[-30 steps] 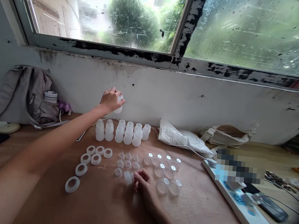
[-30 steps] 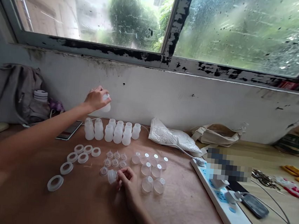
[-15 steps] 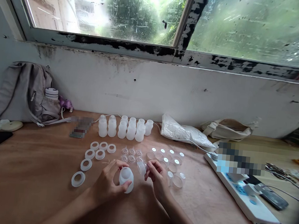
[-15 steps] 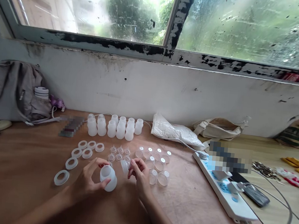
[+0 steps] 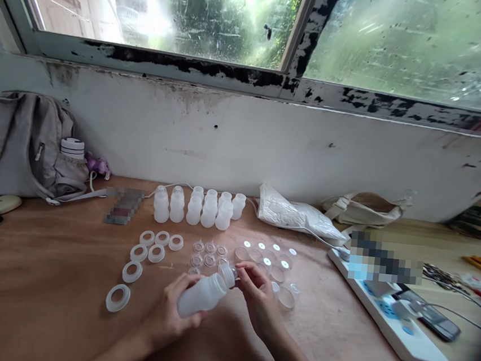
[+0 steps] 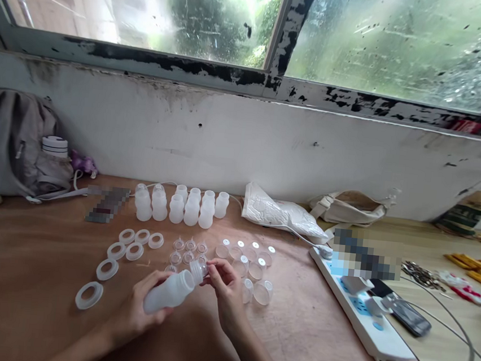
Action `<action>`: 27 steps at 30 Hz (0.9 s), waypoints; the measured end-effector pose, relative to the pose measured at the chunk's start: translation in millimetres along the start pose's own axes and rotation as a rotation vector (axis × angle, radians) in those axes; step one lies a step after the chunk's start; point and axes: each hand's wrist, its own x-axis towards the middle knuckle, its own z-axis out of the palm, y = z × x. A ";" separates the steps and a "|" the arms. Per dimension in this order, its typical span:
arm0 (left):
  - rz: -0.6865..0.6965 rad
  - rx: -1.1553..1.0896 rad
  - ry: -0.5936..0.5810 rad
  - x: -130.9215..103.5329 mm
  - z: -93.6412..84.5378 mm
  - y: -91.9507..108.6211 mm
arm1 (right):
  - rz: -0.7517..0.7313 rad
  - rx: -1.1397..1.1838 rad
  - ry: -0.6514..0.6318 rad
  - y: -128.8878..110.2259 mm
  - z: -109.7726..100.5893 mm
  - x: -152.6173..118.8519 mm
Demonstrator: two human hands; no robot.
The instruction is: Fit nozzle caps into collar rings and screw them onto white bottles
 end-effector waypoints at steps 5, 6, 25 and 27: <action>-0.074 0.009 0.070 1.9 -0.3 -6.9 | 0.007 -0.058 -0.049 4.6 -1.4 -1.0; -0.073 0.025 0.074 2.2 -0.2 -7.4 | 0.004 -0.074 -0.062 5.2 -1.7 -1.2; 0.056 0.222 0.089 1.4 -6.7 -14.2 | -0.045 -0.475 -0.210 1.0 -2.5 2.2; 0.067 0.249 0.085 1.5 -9.1 -16.4 | -0.028 -0.476 -0.273 -3.6 -3.9 2.3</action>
